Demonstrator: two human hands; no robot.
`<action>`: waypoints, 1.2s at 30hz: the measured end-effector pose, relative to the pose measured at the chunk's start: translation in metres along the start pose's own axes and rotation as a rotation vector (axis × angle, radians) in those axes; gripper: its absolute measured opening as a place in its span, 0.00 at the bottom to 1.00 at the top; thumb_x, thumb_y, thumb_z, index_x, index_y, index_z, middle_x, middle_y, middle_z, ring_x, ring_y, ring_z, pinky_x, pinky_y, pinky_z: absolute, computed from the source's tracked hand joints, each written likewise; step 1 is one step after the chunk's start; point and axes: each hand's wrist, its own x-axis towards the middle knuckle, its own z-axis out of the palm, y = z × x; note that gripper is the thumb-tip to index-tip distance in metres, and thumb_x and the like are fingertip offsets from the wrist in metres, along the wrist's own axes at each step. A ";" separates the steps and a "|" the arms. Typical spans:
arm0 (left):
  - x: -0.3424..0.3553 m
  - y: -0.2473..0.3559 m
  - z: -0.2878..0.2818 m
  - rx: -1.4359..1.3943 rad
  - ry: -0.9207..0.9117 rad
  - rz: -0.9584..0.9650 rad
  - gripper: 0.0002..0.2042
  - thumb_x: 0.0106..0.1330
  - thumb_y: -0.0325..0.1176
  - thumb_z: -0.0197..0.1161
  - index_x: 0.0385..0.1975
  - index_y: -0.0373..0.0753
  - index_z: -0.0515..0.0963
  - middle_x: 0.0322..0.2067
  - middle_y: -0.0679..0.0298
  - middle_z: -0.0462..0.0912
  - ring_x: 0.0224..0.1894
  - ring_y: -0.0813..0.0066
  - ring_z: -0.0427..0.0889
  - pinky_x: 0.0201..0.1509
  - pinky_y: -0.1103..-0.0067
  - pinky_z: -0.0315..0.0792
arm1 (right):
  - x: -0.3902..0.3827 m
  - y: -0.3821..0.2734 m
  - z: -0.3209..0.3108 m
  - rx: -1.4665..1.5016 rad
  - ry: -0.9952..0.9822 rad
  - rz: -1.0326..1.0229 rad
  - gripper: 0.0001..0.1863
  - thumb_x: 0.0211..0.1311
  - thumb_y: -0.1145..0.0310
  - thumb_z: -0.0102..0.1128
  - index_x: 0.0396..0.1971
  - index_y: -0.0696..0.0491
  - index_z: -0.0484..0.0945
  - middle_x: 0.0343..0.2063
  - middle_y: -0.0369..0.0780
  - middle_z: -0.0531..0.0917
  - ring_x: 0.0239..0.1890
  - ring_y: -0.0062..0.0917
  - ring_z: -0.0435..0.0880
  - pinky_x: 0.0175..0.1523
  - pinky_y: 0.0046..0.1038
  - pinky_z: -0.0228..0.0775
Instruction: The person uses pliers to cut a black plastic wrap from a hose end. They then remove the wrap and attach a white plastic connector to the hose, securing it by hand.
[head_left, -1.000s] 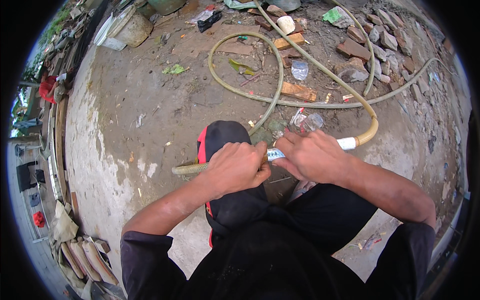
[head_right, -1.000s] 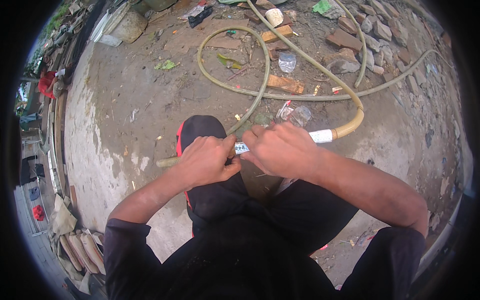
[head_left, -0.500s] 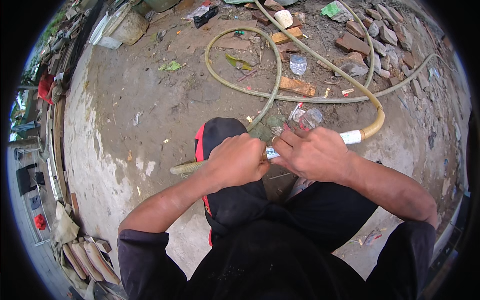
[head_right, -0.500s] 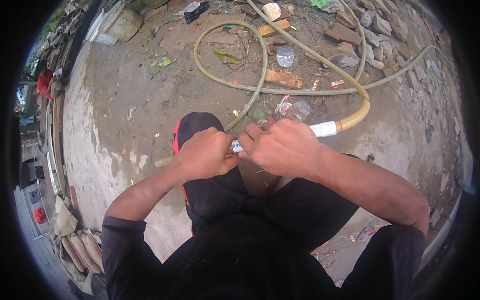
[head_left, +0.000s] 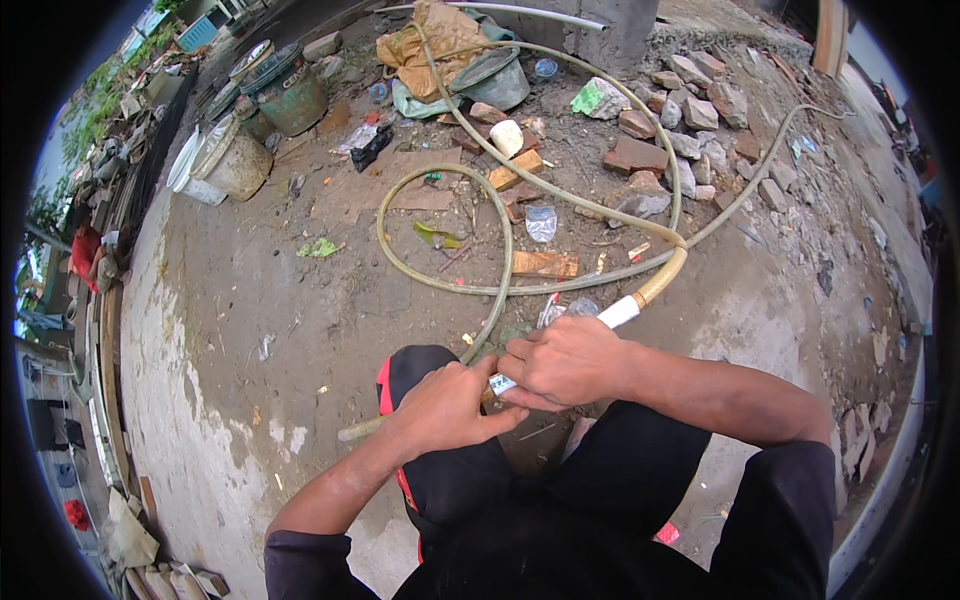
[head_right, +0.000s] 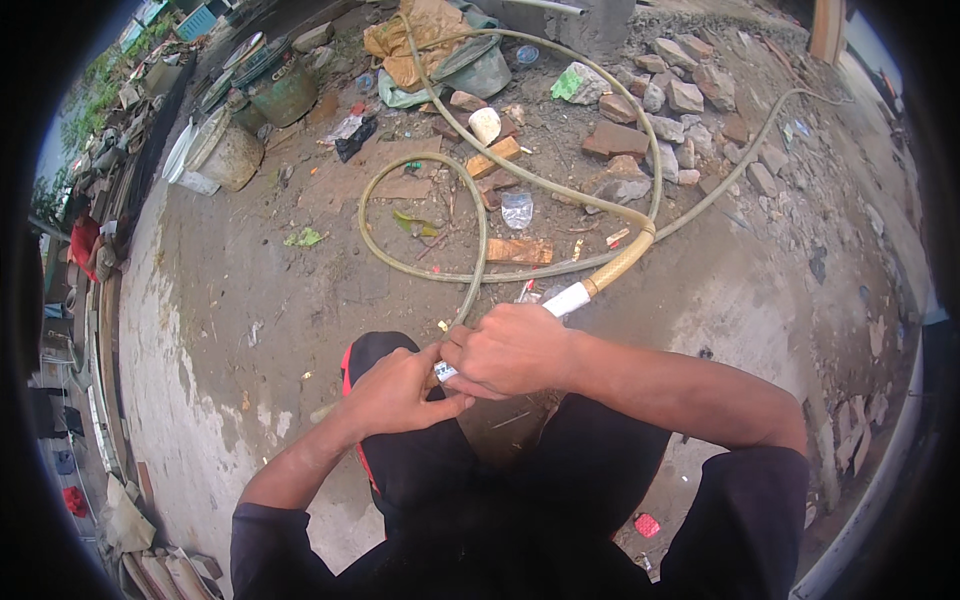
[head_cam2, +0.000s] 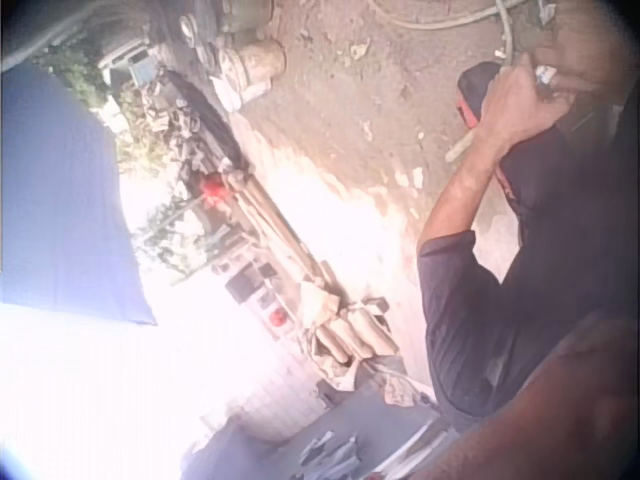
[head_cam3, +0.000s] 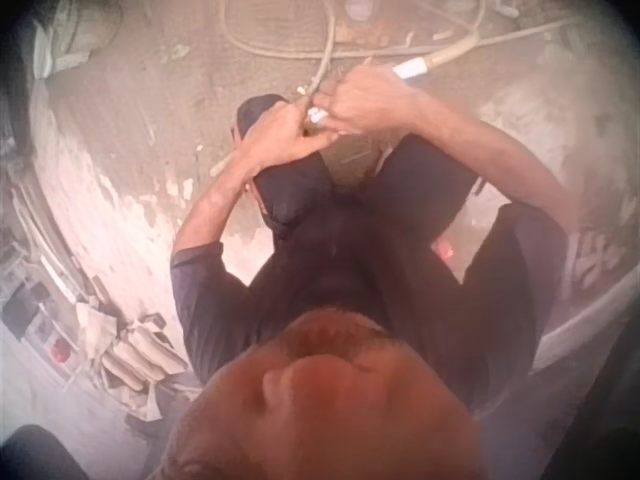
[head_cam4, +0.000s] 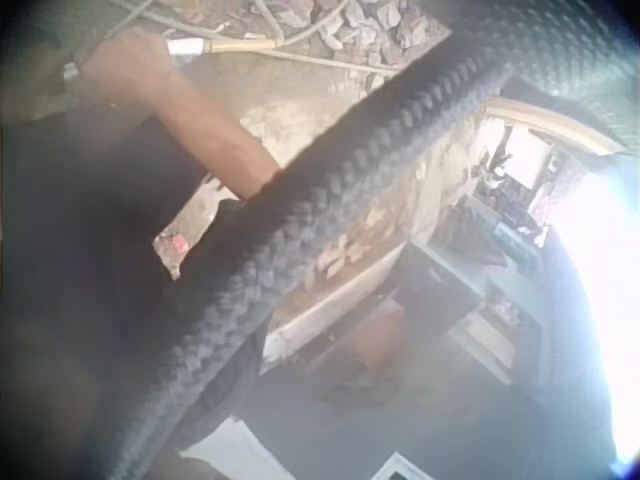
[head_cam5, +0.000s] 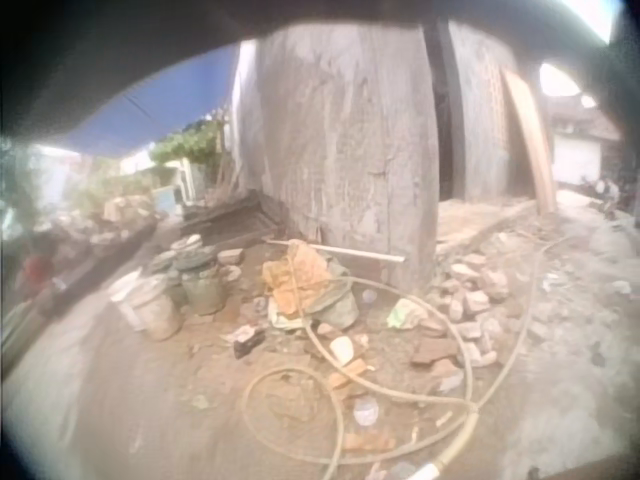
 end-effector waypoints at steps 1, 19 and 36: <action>-0.005 0.006 -0.007 0.011 0.024 0.012 0.26 0.64 0.51 0.70 0.41 0.29 0.78 0.21 0.45 0.83 0.30 0.41 0.87 0.36 0.55 0.80 | 0.002 0.000 -0.005 -0.003 0.002 -0.009 0.22 0.72 0.49 0.58 0.40 0.56 0.82 0.32 0.45 0.86 0.31 0.42 0.90 0.33 0.43 0.82; 0.079 0.069 -0.142 -0.731 0.931 0.171 0.20 0.78 0.43 0.57 0.26 0.33 0.78 0.14 0.74 0.69 0.14 0.87 0.61 0.17 0.80 0.53 | 0.024 0.009 -0.105 0.163 1.368 0.374 0.23 0.68 0.64 0.68 0.58 0.57 0.73 0.44 0.42 0.79 0.49 0.33 0.81 0.54 0.34 0.74; -0.031 0.020 -0.035 -0.793 0.517 0.047 0.09 0.72 0.31 0.62 0.32 0.33 0.82 0.20 0.67 0.80 0.23 0.82 0.77 0.28 0.80 0.71 | 0.014 -0.148 0.056 1.507 0.491 0.345 0.21 0.87 0.55 0.39 0.59 0.58 0.71 0.22 0.30 0.68 0.22 0.14 0.68 0.29 0.21 0.68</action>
